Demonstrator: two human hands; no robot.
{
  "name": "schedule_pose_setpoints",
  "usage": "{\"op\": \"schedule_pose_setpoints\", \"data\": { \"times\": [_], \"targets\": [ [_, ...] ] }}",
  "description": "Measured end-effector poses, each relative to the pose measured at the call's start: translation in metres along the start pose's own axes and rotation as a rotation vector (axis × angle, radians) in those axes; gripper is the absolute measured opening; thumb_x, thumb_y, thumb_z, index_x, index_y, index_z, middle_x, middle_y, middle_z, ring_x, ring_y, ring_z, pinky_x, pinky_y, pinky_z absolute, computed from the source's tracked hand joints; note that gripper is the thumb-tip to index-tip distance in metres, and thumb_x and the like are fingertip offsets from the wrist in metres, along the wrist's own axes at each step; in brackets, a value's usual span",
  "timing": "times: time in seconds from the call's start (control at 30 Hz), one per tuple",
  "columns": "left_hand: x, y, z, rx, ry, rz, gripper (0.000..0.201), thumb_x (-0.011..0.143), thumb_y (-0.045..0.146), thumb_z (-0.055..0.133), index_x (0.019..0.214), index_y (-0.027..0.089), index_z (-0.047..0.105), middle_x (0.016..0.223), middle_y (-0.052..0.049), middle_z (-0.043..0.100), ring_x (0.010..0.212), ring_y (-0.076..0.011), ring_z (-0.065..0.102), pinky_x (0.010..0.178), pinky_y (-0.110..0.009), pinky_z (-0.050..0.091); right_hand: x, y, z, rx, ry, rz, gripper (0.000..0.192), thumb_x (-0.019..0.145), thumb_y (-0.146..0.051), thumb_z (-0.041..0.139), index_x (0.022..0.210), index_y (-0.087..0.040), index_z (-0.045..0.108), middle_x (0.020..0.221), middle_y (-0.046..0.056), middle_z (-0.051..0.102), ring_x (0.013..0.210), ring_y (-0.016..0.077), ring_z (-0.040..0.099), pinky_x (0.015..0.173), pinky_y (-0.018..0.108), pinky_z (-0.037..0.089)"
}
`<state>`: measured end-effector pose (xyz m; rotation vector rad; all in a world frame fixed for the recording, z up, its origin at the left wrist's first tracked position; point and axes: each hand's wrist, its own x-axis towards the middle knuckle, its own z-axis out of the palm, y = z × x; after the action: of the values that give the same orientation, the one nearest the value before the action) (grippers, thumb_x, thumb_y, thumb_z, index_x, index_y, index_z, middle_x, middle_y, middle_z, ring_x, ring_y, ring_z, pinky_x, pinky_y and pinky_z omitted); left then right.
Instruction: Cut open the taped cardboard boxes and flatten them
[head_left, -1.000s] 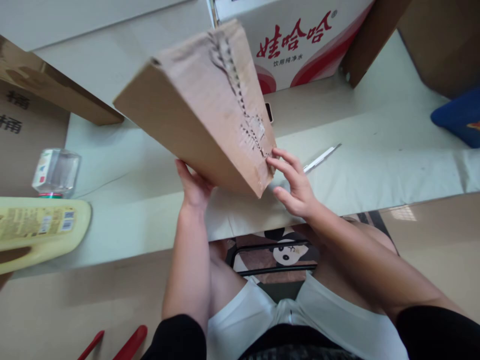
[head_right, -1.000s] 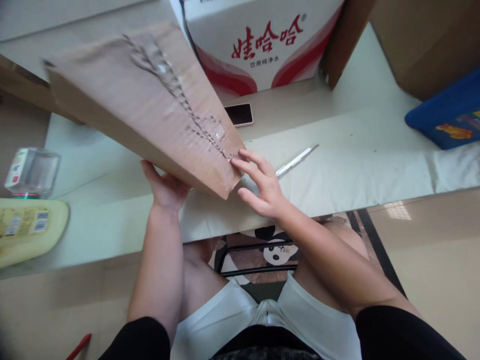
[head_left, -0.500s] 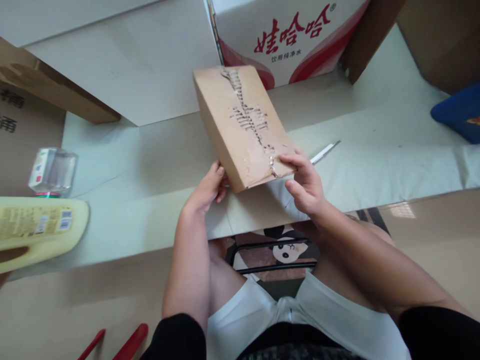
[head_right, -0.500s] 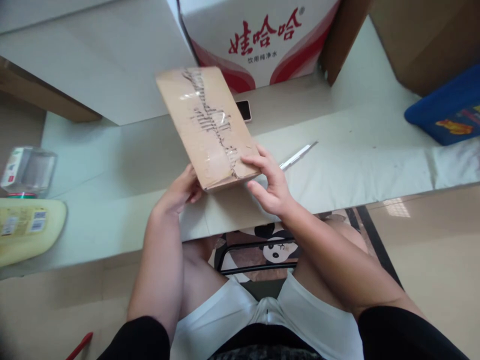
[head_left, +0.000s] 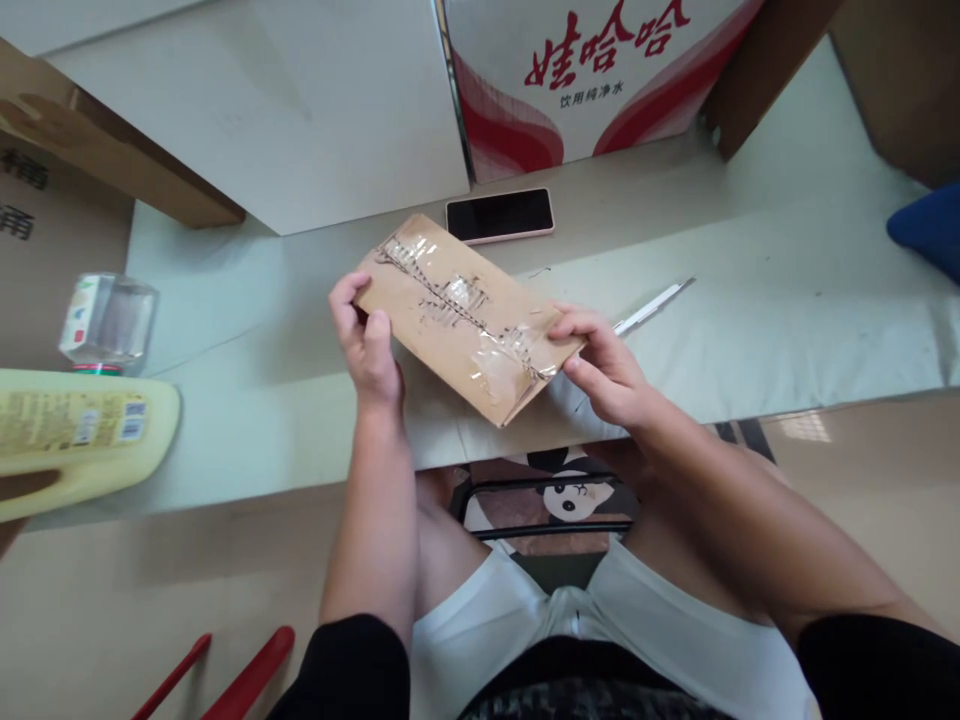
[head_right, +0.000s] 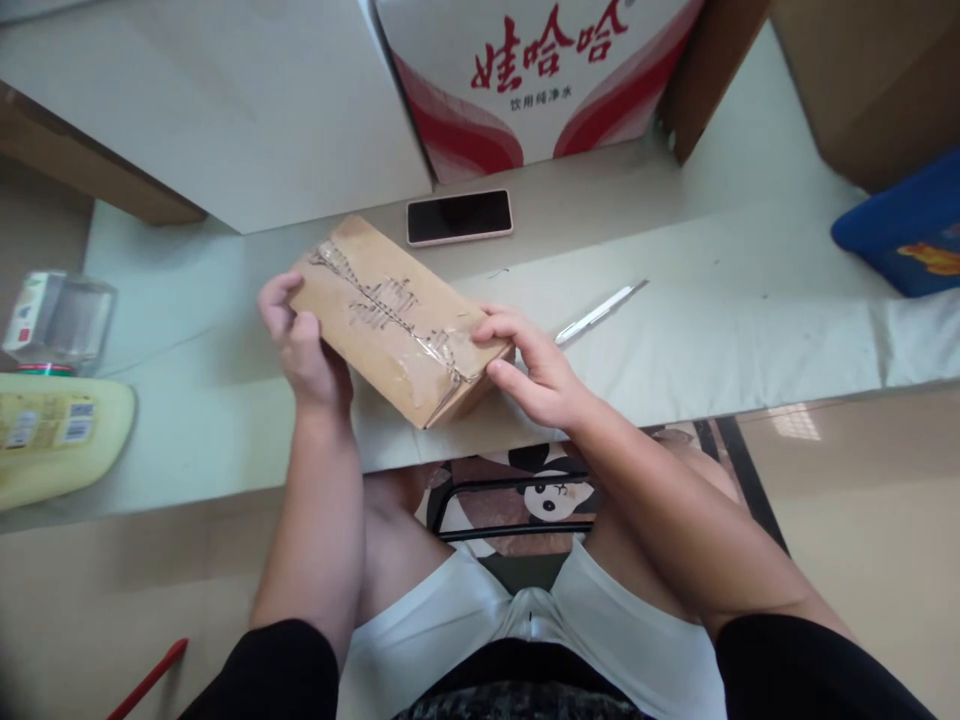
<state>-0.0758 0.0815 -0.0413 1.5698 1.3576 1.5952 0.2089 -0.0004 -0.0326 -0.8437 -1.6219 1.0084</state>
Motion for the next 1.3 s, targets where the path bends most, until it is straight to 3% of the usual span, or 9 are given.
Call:
{"op": "schedule_pose_setpoints", "data": {
  "times": [0.23, 0.43, 0.63, 0.87, 0.97, 1.03, 1.13, 1.2, 1.3],
  "targets": [
    [-0.004, 0.003, 0.013, -0.154, 0.049, 0.040, 0.045, 0.077, 0.049, 0.058, 0.114, 0.026, 0.048, 0.113, -0.006, 0.054, 0.112, -0.0230, 0.058, 0.103, -0.038, 0.047, 0.001, -0.002, 0.000, -0.049, 0.011, 0.024, 0.033, 0.098, -0.055, 0.051, 0.118, -0.029, 0.054, 0.137, 0.009, 0.061, 0.135, 0.0249, 0.057, 0.115, 0.049, 0.045],
    [-0.004, 0.009, 0.014, -0.120, 0.021, 0.035, 0.052, 0.075, 0.055, 0.063, 0.112, 0.026, 0.040, 0.109, -0.005, 0.050, 0.106, -0.0218, 0.058, 0.097, -0.037, 0.048, 0.002, -0.002, 0.001, -0.065, 0.017, 0.037, 0.035, 0.097, -0.057, 0.050, 0.116, -0.029, 0.054, 0.137, 0.010, 0.061, 0.133, 0.0257, 0.058, 0.114, 0.050, 0.046],
    [-0.005, 0.015, 0.017, -0.203, 0.019, 0.004, 0.047, 0.072, 0.042, 0.065, 0.107, 0.025, 0.037, 0.100, -0.003, 0.048, 0.096, -0.0195, 0.057, 0.088, -0.033, 0.047, 0.001, -0.001, 0.001, -0.060, 0.017, -0.022, 0.029, 0.099, -0.051, 0.052, 0.117, -0.029, 0.054, 0.135, 0.010, 0.061, 0.134, 0.0246, 0.057, 0.113, 0.049, 0.046],
    [-0.004, 0.022, 0.019, -0.188, 0.040, -0.016, 0.039, 0.072, 0.034, 0.062, 0.104, 0.024, 0.041, 0.097, -0.003, 0.048, 0.094, -0.0196, 0.055, 0.087, -0.036, 0.045, 0.000, -0.005, 0.002, -0.031, 0.036, 0.055, 0.036, 0.095, -0.059, 0.054, 0.114, -0.028, 0.058, 0.134, 0.009, 0.061, 0.130, 0.0261, 0.058, 0.110, 0.049, 0.047],
    [-0.005, 0.022, 0.020, -0.159, 0.065, -0.002, 0.034, 0.075, 0.035, 0.060, 0.102, 0.023, 0.042, 0.099, -0.004, 0.048, 0.096, -0.0198, 0.054, 0.090, -0.038, 0.044, 0.001, -0.006, 0.000, -0.047, 0.149, 0.093, 0.039, 0.095, -0.060, 0.052, 0.116, -0.028, 0.060, 0.111, 0.006, 0.066, 0.105, 0.0226, 0.064, 0.093, 0.041, 0.052],
    [-0.005, 0.021, 0.020, -0.119, 0.078, 0.021, 0.035, 0.075, 0.039, 0.059, 0.102, 0.024, 0.041, 0.099, -0.004, 0.048, 0.096, -0.0203, 0.054, 0.090, -0.038, 0.044, 0.002, -0.007, -0.004, -0.153, 0.235, 0.208, 0.034, 0.096, -0.055, 0.050, 0.107, -0.025, 0.063, 0.092, 0.003, 0.064, 0.082, 0.0188, 0.060, 0.078, 0.036, 0.050],
    [-0.004, 0.019, 0.021, -0.090, 0.078, 0.026, 0.037, 0.074, 0.041, 0.057, 0.102, 0.025, 0.039, 0.101, -0.004, 0.048, 0.097, -0.0205, 0.054, 0.089, -0.036, 0.046, 0.007, -0.009, -0.011, -0.415, 0.286, 0.390, 0.026, 0.092, -0.042, 0.051, 0.084, -0.022, 0.064, 0.078, 0.003, 0.060, 0.072, 0.0174, 0.054, 0.071, 0.034, 0.045],
    [-0.004, 0.019, 0.021, -0.120, 0.073, 0.012, 0.038, 0.074, 0.039, 0.058, 0.103, 0.024, 0.039, 0.101, -0.004, 0.049, 0.096, -0.0201, 0.054, 0.089, -0.035, 0.045, 0.010, -0.009, -0.017, -0.610, 0.297, 0.472, 0.022, 0.088, -0.039, 0.054, 0.083, -0.021, 0.066, 0.083, 0.005, 0.061, 0.069, 0.0171, 0.052, 0.071, 0.036, 0.045],
    [-0.005, 0.022, 0.021, -0.171, 0.078, 0.008, 0.038, 0.073, 0.034, 0.059, 0.104, 0.024, 0.042, 0.099, -0.004, 0.048, 0.092, -0.0198, 0.053, 0.088, -0.035, 0.044, 0.011, -0.009, -0.027, -0.900, 0.252, 0.651, 0.035, 0.085, -0.044, 0.056, 0.107, -0.021, 0.069, 0.112, 0.013, 0.062, 0.067, 0.0174, 0.052, 0.071, 0.041, 0.048]
  ]
}}
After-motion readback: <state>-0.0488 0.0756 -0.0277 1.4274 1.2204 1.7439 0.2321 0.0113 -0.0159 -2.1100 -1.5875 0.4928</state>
